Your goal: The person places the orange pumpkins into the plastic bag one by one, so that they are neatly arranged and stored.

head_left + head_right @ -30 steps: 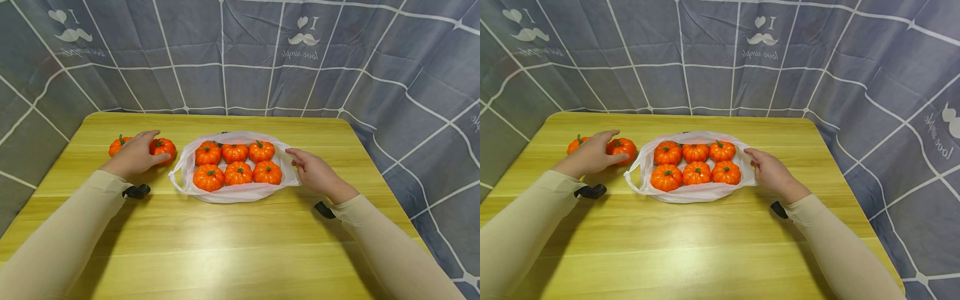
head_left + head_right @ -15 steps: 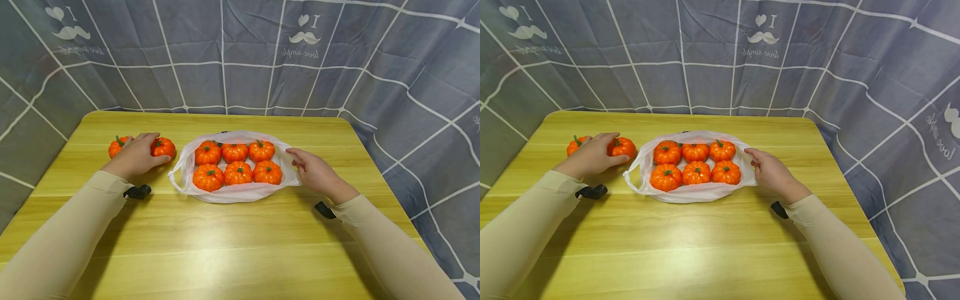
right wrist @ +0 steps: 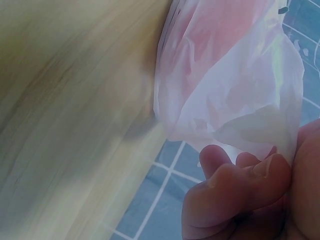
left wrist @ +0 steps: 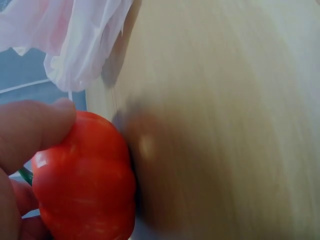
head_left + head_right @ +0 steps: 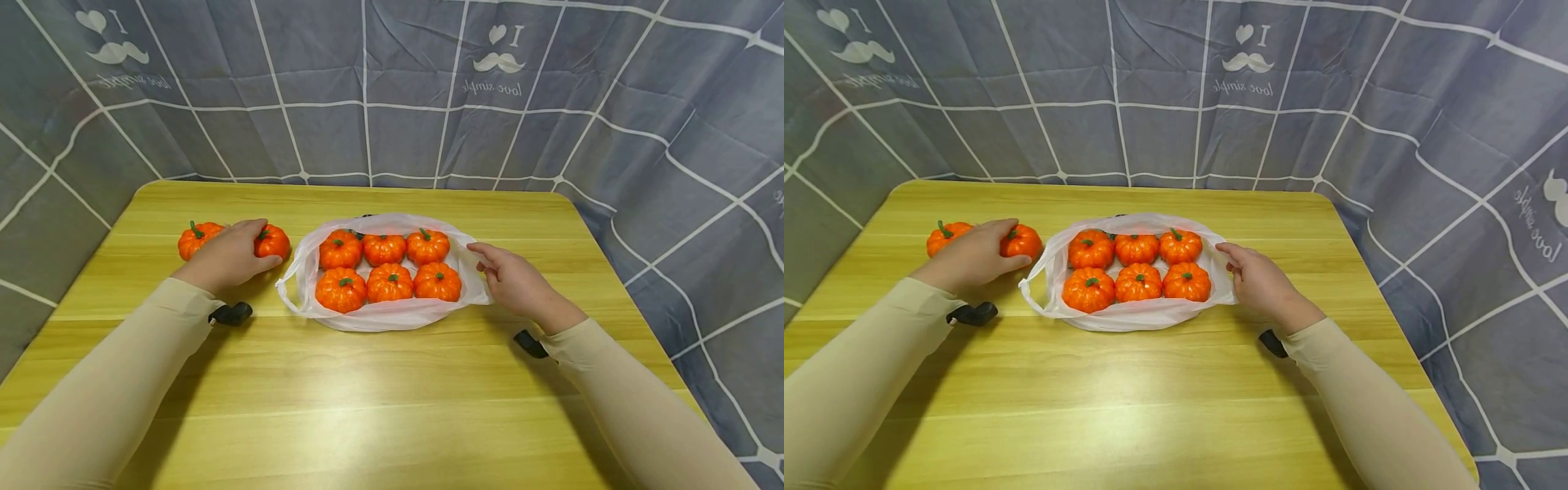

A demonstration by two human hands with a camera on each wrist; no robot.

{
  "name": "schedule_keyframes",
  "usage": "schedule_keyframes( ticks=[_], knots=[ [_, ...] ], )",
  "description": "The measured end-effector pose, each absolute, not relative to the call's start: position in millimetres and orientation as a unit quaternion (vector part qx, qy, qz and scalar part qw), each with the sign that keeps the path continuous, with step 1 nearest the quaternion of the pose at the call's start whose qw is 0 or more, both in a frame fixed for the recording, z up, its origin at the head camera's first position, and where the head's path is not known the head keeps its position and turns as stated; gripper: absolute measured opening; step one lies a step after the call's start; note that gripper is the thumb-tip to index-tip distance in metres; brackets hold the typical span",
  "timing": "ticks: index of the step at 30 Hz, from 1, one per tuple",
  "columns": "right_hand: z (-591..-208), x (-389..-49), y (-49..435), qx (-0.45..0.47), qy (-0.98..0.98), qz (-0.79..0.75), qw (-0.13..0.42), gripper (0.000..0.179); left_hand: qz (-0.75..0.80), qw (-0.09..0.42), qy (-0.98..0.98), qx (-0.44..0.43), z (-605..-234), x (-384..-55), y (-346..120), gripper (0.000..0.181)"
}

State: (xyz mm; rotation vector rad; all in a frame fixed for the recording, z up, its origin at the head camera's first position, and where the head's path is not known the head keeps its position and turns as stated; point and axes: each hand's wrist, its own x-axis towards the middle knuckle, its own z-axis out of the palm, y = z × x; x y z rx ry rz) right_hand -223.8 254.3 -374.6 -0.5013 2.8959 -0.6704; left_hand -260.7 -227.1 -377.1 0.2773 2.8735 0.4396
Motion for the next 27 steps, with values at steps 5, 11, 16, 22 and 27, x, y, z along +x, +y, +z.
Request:
schedule_keyframes(
  ticks=[5,11,16,22,27],
  knots=[
    [-374.6,-223.0,254.1,-0.162,0.959,-0.223,0.065,0.055,0.152,0.117,0.978,0.086,-376.7,-260.1,-223.2,0.090],
    [-374.7,-222.2,253.6,-0.162,0.960,-0.221,0.063,0.054,0.159,0.124,0.976,0.081,-378.1,-260.6,-222.1,0.090],
    [-375.5,-221.8,253.6,-0.164,0.959,-0.223,0.062,0.053,0.163,0.128,0.975,0.075,-379.7,-261.8,-221.3,0.090],
    [-377.2,-221.7,254.2,-0.163,0.959,-0.224,0.065,0.054,0.172,0.133,0.974,0.067,-381.6,-262.3,-222.0,0.091],
    [-377.8,-221.6,254.0,-0.163,0.959,-0.224,0.065,0.054,0.179,0.136,0.972,0.063,-382.2,-262.5,-222.6,0.092]
  ],
)
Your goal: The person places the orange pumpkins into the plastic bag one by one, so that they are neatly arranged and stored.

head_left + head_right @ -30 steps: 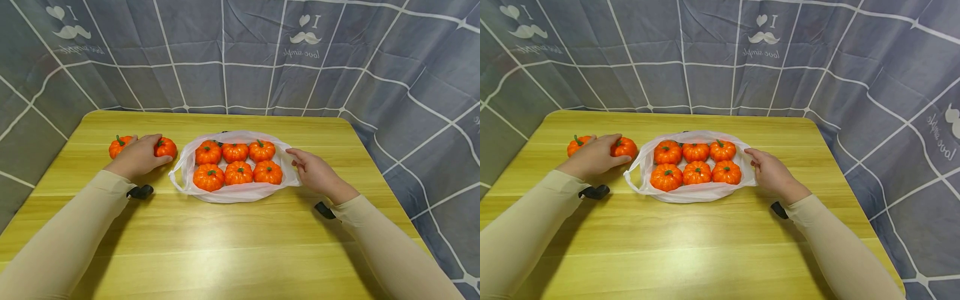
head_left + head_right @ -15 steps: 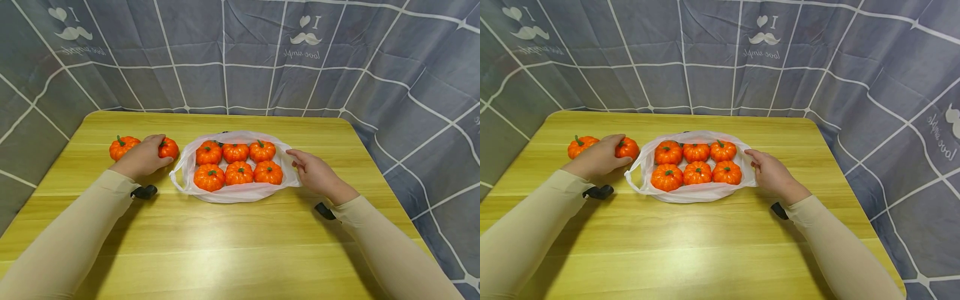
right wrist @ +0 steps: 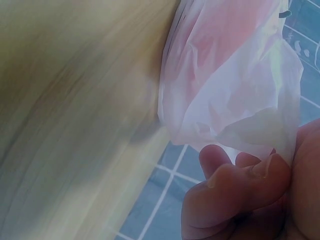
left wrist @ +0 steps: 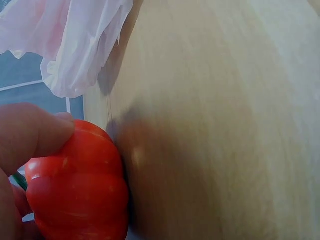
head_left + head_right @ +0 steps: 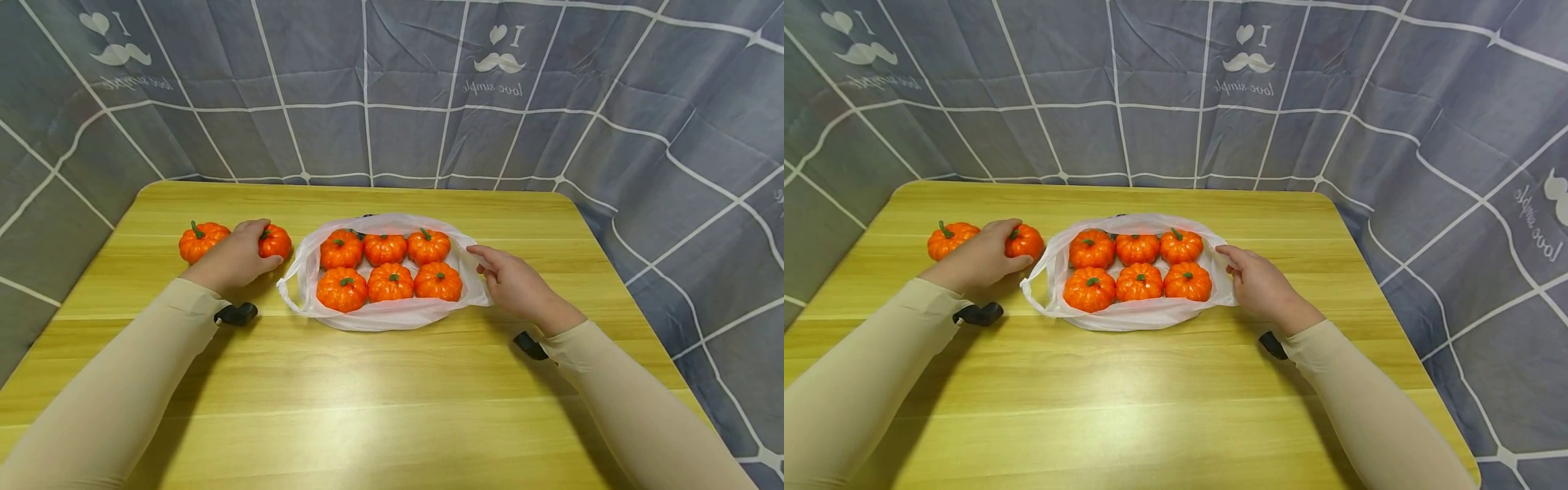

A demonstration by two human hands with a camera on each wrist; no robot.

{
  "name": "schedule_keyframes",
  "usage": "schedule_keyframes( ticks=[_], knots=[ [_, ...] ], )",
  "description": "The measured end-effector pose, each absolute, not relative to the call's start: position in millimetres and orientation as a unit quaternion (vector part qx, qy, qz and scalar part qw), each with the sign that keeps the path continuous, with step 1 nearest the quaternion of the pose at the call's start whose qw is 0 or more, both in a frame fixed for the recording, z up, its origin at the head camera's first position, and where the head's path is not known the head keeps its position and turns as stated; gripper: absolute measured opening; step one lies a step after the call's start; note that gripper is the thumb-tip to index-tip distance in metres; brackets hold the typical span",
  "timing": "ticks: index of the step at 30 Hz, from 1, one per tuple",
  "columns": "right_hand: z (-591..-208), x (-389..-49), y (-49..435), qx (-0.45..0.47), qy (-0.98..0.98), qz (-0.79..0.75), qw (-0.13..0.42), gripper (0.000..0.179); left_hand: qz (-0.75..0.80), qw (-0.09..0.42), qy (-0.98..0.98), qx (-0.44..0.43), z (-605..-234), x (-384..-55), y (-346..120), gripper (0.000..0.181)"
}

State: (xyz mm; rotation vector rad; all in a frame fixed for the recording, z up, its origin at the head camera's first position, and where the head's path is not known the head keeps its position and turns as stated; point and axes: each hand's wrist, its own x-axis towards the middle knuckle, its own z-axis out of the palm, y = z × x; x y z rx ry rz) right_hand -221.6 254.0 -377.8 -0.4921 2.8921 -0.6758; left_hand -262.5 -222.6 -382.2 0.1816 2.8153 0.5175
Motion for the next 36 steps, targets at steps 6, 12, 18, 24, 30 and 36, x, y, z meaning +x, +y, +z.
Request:
schedule_keyframes(
  ticks=[6,12,18,24,30,36],
  knots=[
    [-378.0,-221.6,253.5,-0.164,0.957,-0.228,0.069,0.055,0.184,0.139,0.971,0.061,-382.6,-262.4,-223.7,0.092],
    [-378.9,-221.2,252.8,-0.165,0.957,-0.229,0.070,0.054,0.187,0.136,0.971,0.066,-382.0,-261.2,-223.5,0.090],
    [-379.6,-220.2,251.9,-0.168,0.957,-0.228,0.067,0.054,0.186,0.138,0.971,0.062,-380.5,-260.4,-222.5,0.091],
    [-378.7,-219.0,250.8,-0.166,0.957,-0.228,0.071,0.054,0.188,0.136,0.971,0.062,-381.2,-261.0,-222.3,0.090],
    [-379.1,-219.7,251.0,-0.165,0.957,-0.226,0.074,0.053,0.189,0.135,0.971,0.064,-382.3,-261.1,-223.1,0.091],
    [-382.0,-219.6,251.3,-0.169,0.956,-0.229,0.072,0.053,0.194,0.132,0.970,0.068,-382.3,-259.3,-223.7,0.092]
  ],
)
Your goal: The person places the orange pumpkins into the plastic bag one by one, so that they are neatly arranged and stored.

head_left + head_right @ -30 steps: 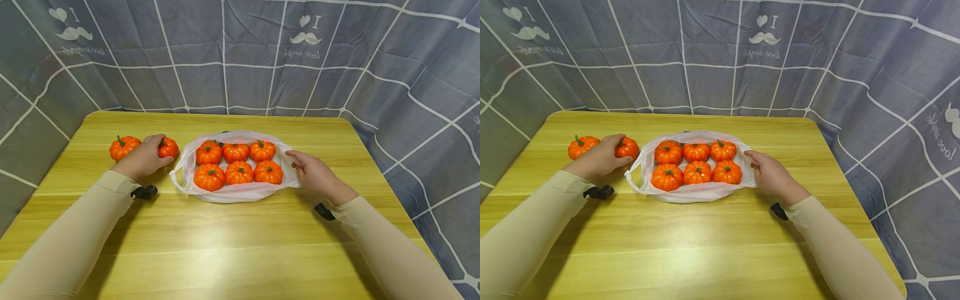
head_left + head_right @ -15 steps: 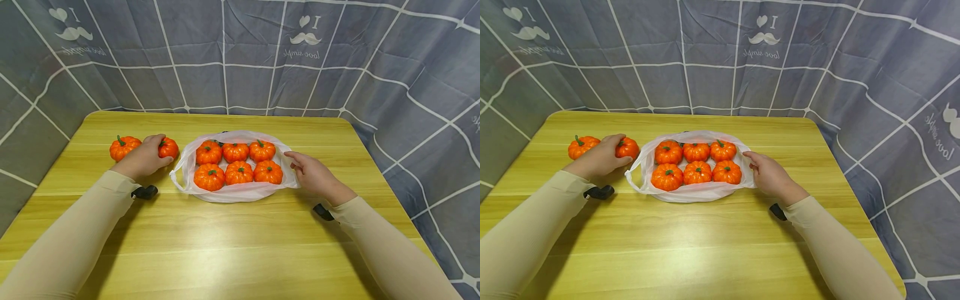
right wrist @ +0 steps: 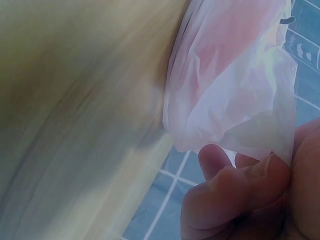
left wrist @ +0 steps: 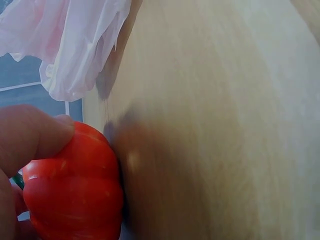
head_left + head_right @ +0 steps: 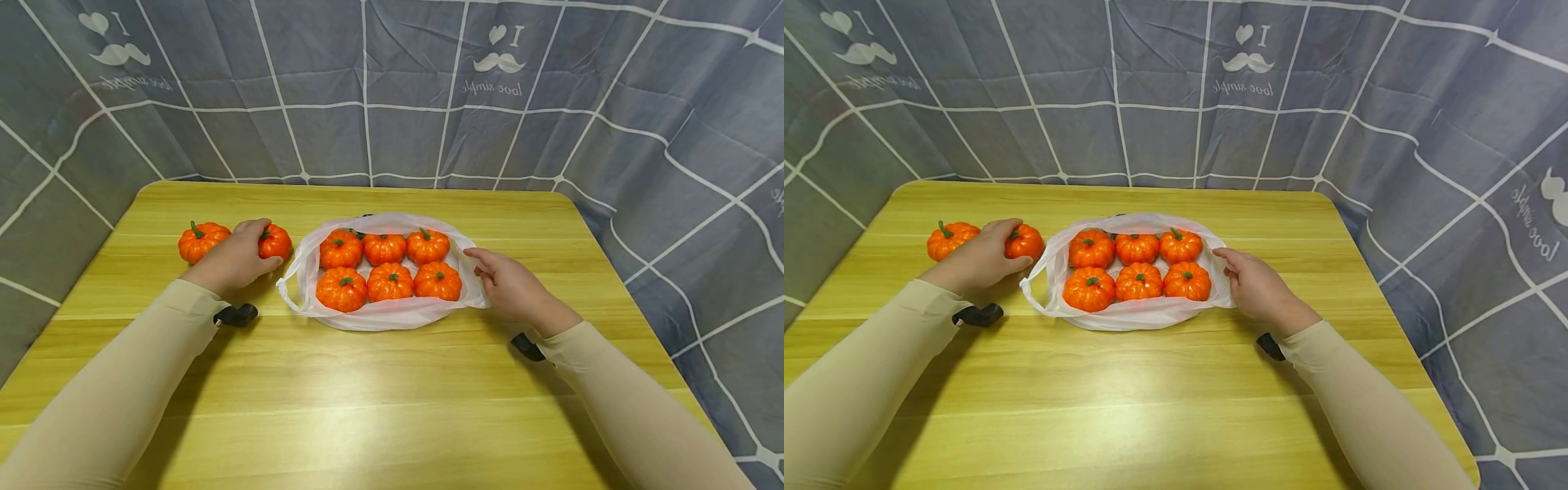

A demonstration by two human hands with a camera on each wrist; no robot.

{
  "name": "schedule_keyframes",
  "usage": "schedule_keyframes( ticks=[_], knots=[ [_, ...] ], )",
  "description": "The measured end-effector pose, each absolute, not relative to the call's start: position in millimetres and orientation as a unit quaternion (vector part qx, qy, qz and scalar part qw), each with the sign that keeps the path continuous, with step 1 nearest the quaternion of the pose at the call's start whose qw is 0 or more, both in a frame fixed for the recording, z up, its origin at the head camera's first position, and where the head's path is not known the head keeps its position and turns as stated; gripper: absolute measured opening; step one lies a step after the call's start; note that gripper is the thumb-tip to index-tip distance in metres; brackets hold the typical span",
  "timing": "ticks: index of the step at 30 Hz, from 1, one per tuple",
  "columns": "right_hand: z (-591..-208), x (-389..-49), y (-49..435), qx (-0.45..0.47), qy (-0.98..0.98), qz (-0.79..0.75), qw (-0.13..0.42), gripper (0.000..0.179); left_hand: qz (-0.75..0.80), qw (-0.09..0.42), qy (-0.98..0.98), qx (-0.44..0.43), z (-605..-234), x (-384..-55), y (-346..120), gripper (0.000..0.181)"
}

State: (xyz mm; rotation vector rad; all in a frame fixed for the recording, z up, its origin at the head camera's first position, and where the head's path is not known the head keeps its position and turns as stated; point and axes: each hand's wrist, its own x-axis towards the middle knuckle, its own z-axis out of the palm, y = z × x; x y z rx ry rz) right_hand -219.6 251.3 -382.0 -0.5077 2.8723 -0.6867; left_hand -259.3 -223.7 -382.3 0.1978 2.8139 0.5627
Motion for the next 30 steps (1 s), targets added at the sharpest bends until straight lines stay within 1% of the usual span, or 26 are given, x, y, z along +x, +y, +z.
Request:
schedule_keyframes(
  ticks=[19,28,30],
  knots=[
    [-382,-220,250,-0.166,0.958,-0.222,0.070,0.053,0.224,0.106,0.966,0.075,-384,-255,-228,0.087],
    [-381,-220,249,-0.166,0.959,-0.220,0.070,0.053,0.254,0.079,0.962,0.060,-370,-253,-234,0.089],
    [-380,-220,249,-0.167,0.958,-0.221,0.069,0.052,0.260,0.066,0.961,0.058,-366,-252,-233,0.088]
  ],
)
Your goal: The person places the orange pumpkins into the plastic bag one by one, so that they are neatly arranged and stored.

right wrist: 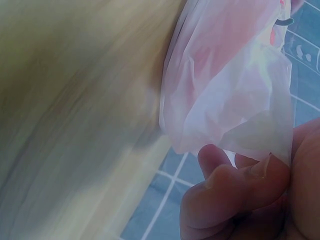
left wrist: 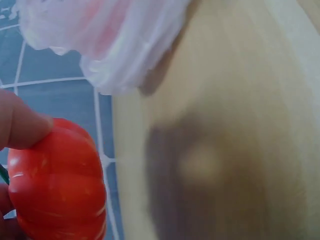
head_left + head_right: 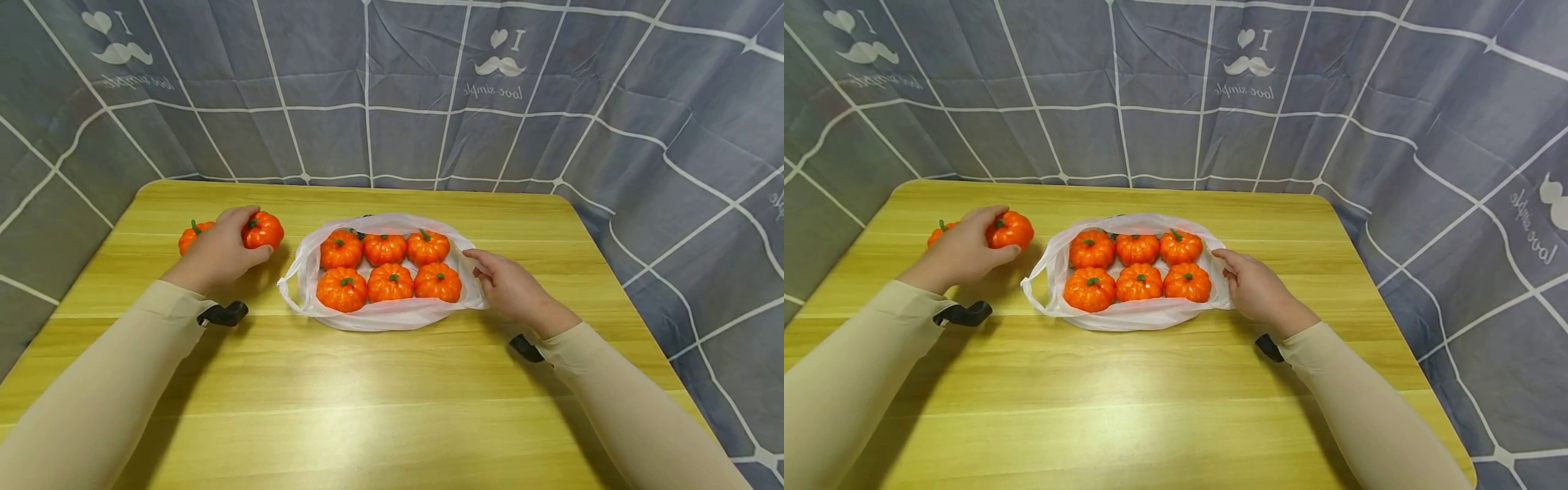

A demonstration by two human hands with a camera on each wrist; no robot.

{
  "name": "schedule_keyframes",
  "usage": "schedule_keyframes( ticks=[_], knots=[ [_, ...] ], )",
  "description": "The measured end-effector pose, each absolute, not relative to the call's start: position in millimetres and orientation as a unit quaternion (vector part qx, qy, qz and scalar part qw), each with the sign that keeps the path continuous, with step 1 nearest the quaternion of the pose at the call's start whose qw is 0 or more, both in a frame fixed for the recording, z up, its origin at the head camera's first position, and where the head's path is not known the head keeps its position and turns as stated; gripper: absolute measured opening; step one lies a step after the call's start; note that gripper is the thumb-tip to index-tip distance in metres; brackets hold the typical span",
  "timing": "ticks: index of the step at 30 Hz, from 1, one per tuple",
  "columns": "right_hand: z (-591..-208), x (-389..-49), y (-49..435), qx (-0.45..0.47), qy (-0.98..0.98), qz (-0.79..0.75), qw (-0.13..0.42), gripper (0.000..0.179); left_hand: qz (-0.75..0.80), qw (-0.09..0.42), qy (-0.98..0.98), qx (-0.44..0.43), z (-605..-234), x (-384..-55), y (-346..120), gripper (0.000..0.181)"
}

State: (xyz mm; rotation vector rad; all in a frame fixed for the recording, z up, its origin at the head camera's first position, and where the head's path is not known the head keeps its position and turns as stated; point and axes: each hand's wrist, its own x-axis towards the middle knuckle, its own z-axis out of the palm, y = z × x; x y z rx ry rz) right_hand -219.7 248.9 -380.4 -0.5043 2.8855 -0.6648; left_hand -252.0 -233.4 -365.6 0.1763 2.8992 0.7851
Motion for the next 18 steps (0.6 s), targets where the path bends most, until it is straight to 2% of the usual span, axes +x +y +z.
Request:
schedule_keyframes(
  ticks=[6,18],
  knots=[
    [-380,-219,248,-0.170,0.958,-0.222,0.068,0.052,0.277,0.023,0.958,0.070,-353,-247,-228,0.085],
    [-381,-220,248,-0.170,0.958,-0.221,0.070,0.053,0.305,-0.029,0.948,0.092,-336,-233,-212,0.080]
  ],
)
